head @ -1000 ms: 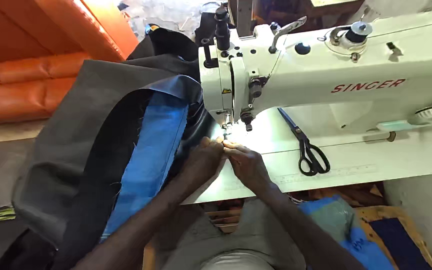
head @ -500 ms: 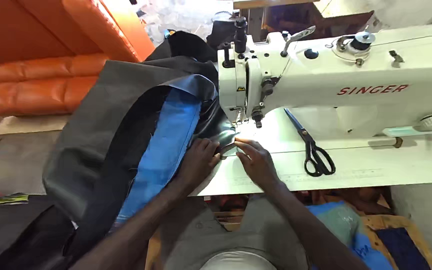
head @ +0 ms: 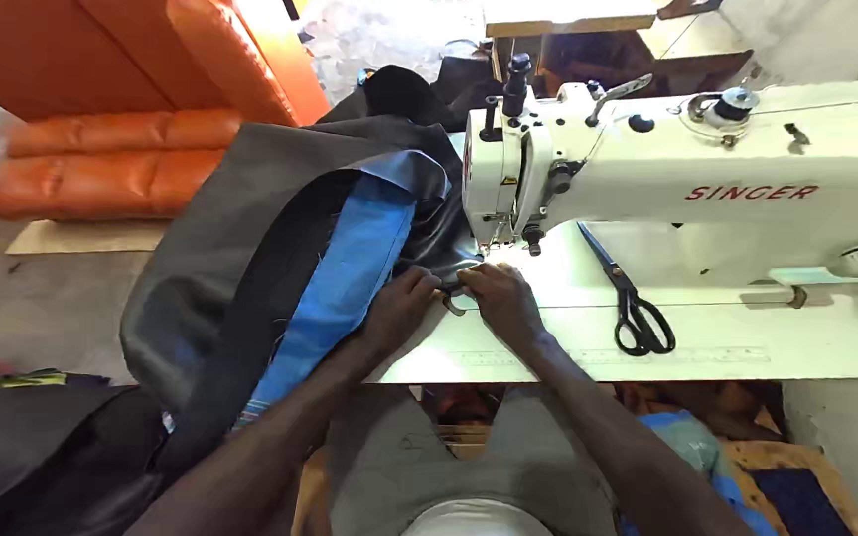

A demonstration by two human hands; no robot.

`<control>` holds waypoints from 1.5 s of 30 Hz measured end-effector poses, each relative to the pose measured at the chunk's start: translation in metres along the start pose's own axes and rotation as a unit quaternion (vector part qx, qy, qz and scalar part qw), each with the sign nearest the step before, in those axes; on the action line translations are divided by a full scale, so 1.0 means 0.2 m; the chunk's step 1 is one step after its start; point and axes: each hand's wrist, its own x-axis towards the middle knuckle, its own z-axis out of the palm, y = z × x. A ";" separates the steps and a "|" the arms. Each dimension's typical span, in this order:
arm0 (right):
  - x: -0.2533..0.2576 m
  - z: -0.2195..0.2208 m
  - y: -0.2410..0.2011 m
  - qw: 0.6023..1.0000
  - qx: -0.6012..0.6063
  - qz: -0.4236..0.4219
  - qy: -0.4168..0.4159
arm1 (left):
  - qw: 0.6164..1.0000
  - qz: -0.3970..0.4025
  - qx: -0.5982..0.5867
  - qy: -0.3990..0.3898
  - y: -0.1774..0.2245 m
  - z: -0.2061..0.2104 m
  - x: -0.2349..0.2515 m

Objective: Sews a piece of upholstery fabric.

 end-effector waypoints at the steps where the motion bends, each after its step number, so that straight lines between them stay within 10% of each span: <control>1: 0.00 0.00 0.00 1.000 0.000 -0.003 0.005 | 1.000 0.004 -0.001 0.001 -0.01 0.00 0.00; 29: 0.00 -0.02 -0.04 0.998 -0.054 -0.024 -0.035 | 0.996 -0.018 0.072 -0.057 0.06 -0.02 -0.06; 37: -0.02 -0.02 -0.04 0.999 0.000 -0.027 0.027 | 0.979 -0.098 -0.020 -0.179 0.07 -0.21 0.08; 45: 0.01 0.01 -0.02 0.994 -0.049 -0.093 0.014 | 0.999 -0.004 -0.028 -0.035 -0.04 -0.08 -0.04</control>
